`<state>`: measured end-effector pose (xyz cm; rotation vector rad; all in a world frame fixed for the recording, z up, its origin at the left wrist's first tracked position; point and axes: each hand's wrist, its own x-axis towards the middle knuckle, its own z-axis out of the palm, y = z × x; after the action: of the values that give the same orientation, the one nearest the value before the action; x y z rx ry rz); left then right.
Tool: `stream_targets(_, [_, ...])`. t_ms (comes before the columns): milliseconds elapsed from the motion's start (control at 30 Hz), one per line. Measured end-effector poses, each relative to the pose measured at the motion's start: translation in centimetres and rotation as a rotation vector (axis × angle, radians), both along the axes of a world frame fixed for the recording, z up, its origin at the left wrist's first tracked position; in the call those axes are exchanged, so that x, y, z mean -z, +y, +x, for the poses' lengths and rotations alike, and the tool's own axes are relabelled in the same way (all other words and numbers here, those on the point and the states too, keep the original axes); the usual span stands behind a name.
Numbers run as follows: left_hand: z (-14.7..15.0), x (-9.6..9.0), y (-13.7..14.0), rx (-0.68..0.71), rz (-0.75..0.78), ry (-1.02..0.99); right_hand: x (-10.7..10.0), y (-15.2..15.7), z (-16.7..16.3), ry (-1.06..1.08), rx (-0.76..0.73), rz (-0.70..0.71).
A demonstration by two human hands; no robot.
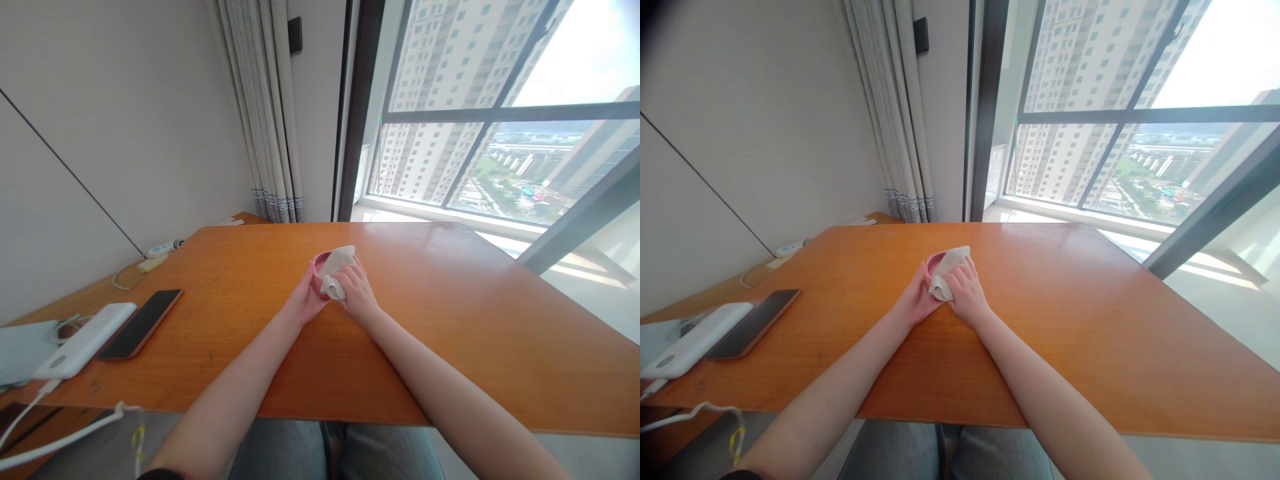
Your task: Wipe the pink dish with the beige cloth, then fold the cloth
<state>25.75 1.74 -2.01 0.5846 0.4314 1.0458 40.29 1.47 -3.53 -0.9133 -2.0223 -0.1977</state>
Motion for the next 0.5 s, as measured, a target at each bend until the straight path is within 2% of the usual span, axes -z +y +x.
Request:
stream_targets(133, [-0.7,-0.2,0.3,0.157,-0.018,-0.019,-0.8,0.5,2.0,-0.042,-0.089,0.057])
stream_targets(200, [-1.0,-0.6,0.4,0.165,-0.042,-0.01,-1.2,0.3,2.2,-0.065,-0.131,0.059])
stream_targets(333, [-0.7,-0.8,0.4,-0.009,-0.125,0.05,-1.2,0.0,1.7,-0.095,-0.165,0.049])
stream_targets(433, [0.0,-0.4,0.4,-0.171,-0.087,0.031,-0.7,-0.5,0.5,-0.039,-0.06,0.046])
stream_targets(500, [0.4,-0.1,0.5,-0.227,-0.027,-0.005,-0.2,-1.1,-0.7,-0.029,-0.001,0.037])
